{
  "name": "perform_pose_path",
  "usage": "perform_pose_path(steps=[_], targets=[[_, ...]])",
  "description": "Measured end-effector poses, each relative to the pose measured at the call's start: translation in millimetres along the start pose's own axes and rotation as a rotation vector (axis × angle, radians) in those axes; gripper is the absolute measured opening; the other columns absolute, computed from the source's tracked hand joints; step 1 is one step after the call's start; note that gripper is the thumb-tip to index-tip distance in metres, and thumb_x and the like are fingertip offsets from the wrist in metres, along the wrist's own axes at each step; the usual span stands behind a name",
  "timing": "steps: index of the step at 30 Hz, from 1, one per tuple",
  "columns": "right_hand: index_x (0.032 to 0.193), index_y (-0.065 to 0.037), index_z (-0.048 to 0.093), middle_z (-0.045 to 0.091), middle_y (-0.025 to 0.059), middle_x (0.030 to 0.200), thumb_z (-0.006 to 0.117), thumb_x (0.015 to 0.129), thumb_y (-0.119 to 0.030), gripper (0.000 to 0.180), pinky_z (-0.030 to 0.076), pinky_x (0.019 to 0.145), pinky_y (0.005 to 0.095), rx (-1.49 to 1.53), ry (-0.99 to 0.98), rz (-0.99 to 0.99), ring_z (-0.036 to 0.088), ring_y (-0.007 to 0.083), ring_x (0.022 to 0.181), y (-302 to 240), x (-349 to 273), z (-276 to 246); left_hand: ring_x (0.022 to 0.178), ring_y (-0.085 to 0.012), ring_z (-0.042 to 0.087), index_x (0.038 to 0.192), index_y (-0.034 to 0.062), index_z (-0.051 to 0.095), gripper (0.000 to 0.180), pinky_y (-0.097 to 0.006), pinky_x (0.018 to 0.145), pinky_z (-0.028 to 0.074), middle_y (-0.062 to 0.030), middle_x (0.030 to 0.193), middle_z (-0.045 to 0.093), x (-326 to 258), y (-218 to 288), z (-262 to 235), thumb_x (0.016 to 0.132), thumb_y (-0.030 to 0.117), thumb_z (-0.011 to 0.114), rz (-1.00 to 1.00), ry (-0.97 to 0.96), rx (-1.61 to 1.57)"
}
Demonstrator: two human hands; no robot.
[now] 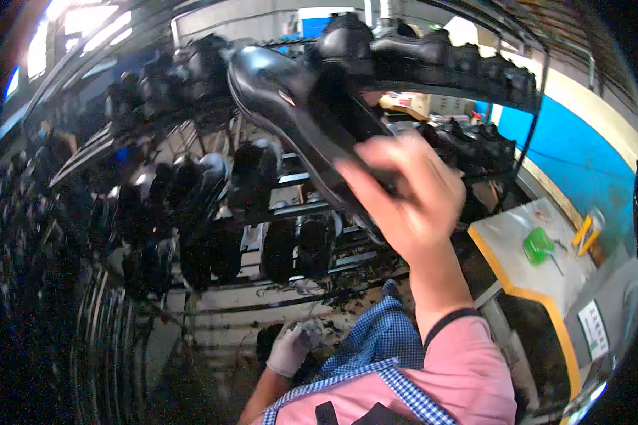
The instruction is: The recorder is cleaning or applying a finish to the edges of leather shoes in a factory setting.
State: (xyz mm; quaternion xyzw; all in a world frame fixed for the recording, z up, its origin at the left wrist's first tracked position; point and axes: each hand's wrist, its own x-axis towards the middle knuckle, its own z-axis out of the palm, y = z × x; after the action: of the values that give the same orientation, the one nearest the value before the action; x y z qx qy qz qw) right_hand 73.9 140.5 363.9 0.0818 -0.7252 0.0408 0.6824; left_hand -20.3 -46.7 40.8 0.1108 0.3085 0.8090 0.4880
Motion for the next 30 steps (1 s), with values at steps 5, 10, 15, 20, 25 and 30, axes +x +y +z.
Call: perform_pose_path(steps=[5,10,15,20,25,30], targets=[[0.076,-0.008,0.056,0.057,0.0059,0.067,0.078,0.064,-0.017,0.027,0.043,0.053,0.0301,0.113,-0.203,0.136,0.055,0.0211,0.057,-15.0,-134.0,-45.4,0.112,-0.0267,0.050,0.128,0.0072,0.040,0.049,-0.044,0.097,0.039,-0.0104,0.123,0.051,6.8,38.0,10.9,0.086,0.028,0.057,0.231,-0.092,-0.080],[0.078,-0.009,0.056,0.058,0.0070,0.067,0.081,0.063,-0.018,0.031,0.044,0.048,0.0308,0.341,-0.610,0.080,0.057,0.0221,0.055,-24.8,-235.8,-40.7,0.114,-0.0266,0.050,0.131,0.0081,0.039,0.053,-0.036,0.095,0.043,-0.0102,0.126,0.051,13.2,79.9,31.3,0.081,0.003,0.056,0.477,0.308,-0.083],[0.072,-0.005,0.062,0.060,0.0083,0.069,0.077,0.066,-0.013,0.018,0.046,0.052,0.0302,0.577,-0.952,0.607,0.058,0.0225,0.061,-24.5,-277.8,-45.4,0.109,-0.0179,0.050,0.127,0.0044,0.045,0.059,-0.031,0.095,0.040,-0.0075,0.120,0.052,7.6,66.7,44.9,0.073,0.008,0.069,0.787,0.385,0.555],[0.102,-0.006,0.059,0.057,0.0048,0.088,0.075,0.069,-0.009,0.037,0.041,0.055,0.0222,0.590,-1.019,0.953,0.054,0.0112,0.067,-8.9,-258.2,-39.5,0.109,-0.0175,0.051,0.124,0.0033,0.048,0.063,-0.031,0.096,0.039,-0.0075,0.119,0.053,-5.3,60.2,40.5,0.068,0.013,0.075,0.622,0.214,0.627],[0.116,-0.005,0.056,0.056,0.0097,0.088,0.065,0.077,-0.001,0.040,0.045,0.060,0.0264,0.605,-0.878,0.549,0.055,0.0194,0.069,-14.3,-213.0,-17.3,0.109,-0.0190,0.052,0.123,0.0027,0.049,0.065,-0.033,0.096,0.040,-0.0086,0.120,0.053,-12.4,51.7,48.8,0.066,0.016,0.076,0.570,0.107,0.666],[0.114,-0.002,0.059,0.058,0.0115,0.088,0.062,0.080,0.002,0.034,0.047,0.065,0.0261,0.617,-0.941,0.471,0.058,0.0199,0.073,-19.2,-195.7,-13.8,0.109,-0.0197,0.052,0.122,0.0023,0.049,0.066,-0.033,0.096,0.040,-0.0087,0.118,0.054,-15.2,51.6,49.8,0.064,0.021,0.077,0.555,0.096,0.675]])
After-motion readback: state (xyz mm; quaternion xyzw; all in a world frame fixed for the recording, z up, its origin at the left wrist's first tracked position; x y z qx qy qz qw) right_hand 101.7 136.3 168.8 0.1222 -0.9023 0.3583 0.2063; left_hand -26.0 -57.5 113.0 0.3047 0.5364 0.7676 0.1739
